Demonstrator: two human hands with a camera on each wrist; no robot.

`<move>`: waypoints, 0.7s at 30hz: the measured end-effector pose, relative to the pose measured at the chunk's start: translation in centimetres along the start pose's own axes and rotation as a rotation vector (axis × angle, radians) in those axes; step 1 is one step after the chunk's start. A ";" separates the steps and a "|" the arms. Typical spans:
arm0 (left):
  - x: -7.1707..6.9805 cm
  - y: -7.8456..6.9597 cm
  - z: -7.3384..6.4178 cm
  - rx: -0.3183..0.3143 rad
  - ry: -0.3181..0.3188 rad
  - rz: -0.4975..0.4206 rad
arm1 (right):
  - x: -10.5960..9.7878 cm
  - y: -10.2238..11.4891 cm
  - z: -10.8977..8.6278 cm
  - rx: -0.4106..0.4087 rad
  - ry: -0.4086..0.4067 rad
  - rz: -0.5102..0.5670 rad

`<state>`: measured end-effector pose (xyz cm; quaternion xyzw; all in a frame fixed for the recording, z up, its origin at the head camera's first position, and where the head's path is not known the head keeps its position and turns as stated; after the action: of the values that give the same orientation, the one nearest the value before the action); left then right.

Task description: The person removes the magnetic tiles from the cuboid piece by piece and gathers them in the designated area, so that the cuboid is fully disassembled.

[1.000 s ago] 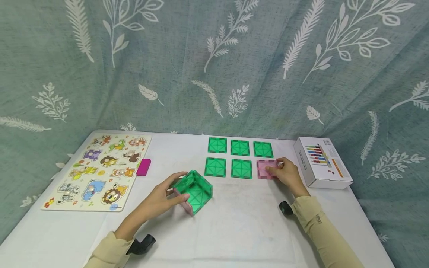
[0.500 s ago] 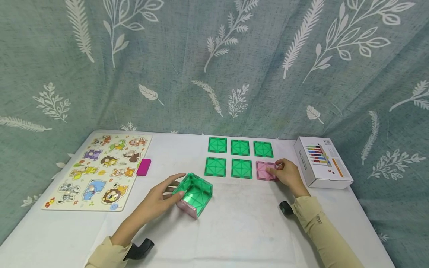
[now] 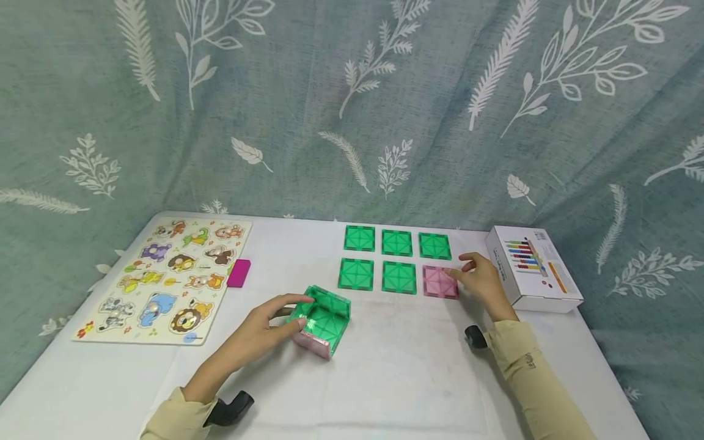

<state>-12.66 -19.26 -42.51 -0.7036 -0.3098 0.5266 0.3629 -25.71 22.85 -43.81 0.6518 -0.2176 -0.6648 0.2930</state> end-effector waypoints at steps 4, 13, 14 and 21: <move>0.0 -0.1 0.0 -0.023 -0.002 0.010 | -0.1 2.4 -0.3 -0.099 0.004 0.040; 0.1 -0.5 -0.2 -0.006 -0.005 -0.004 | 2.9 8.6 -1.7 -0.329 0.142 0.096; 0.1 -0.5 -0.2 -0.007 -0.007 -0.005 | 3.3 9.2 -1.8 -0.347 0.169 0.102; 0.4 -0.4 -0.3 -0.024 0.012 0.006 | 6.5 12.9 -2.6 -0.480 0.478 0.254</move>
<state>-12.32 -18.80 -42.35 -0.7120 -0.3117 0.5198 0.3546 -21.62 9.30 -40.09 0.6692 -0.0598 -0.4840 0.5607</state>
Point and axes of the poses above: each hand's wrist, its own z-axis towards the middle knuckle, its own x-axis out of the palm, y = z × x, the point moved 3 cm from there along z, towards the middle knuckle, and after that the axes turned 12 degrees about -x, right-handed, at the moved point
